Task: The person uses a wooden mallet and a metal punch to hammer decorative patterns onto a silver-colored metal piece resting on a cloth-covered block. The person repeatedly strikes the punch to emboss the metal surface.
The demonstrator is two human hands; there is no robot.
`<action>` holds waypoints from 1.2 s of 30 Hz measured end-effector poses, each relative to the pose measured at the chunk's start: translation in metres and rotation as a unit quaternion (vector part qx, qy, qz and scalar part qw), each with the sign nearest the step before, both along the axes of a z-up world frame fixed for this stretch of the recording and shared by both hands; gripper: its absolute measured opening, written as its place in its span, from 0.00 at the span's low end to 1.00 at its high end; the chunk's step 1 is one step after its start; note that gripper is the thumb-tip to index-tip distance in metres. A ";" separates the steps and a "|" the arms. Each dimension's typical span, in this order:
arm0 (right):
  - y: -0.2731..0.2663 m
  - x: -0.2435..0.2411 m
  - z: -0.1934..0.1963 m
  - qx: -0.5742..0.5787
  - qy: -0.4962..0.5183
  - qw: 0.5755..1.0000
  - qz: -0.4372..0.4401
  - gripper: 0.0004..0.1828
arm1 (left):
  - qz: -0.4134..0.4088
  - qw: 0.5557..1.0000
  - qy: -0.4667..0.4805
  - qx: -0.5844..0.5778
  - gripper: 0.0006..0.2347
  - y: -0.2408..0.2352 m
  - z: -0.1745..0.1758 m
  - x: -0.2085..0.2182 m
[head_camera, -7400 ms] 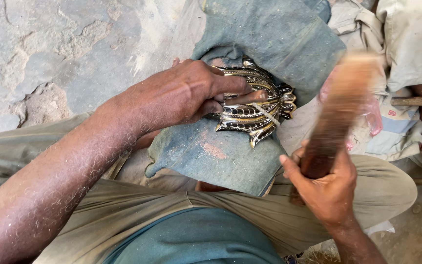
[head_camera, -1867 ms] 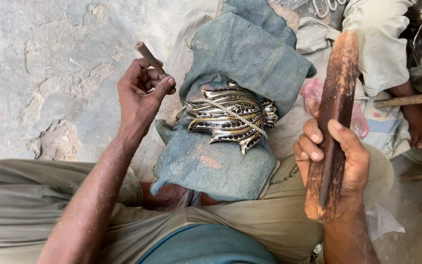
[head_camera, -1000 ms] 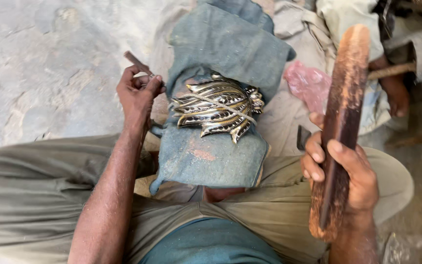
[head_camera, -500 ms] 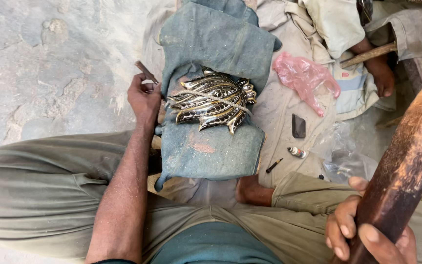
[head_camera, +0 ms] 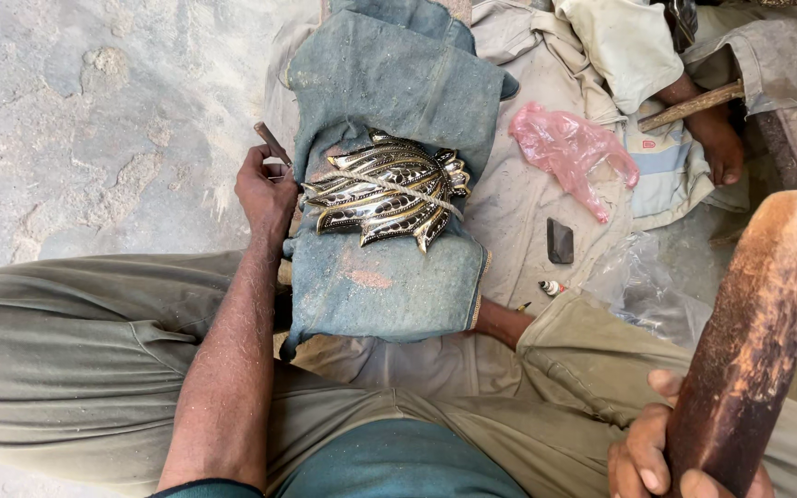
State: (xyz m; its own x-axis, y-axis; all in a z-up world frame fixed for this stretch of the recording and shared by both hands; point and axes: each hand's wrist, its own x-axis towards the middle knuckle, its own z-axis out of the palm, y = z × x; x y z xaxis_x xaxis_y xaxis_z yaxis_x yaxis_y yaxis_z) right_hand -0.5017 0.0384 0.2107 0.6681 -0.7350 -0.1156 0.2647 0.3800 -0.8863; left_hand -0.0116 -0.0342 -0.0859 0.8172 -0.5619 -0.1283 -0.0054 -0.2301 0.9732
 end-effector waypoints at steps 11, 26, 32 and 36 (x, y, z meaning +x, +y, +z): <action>-0.002 0.045 0.001 -0.061 0.103 0.992 -0.043 0.41 | 0.002 1.000 0.009 -0.005 0.12 0.015 0.016 0.003; -0.002 0.091 -0.018 -0.016 0.194 0.981 -0.020 0.43 | -0.040 0.949 0.011 -0.314 0.09 0.040 0.128 0.013; -0.026 0.106 -0.030 0.028 0.212 0.977 -0.013 0.43 | -0.261 0.945 -0.041 -0.192 0.08 0.068 0.180 -0.007; -0.049 0.111 -0.022 0.025 0.236 0.971 0.025 0.45 | -0.363 0.924 -0.092 -0.080 0.13 0.064 0.189 -0.007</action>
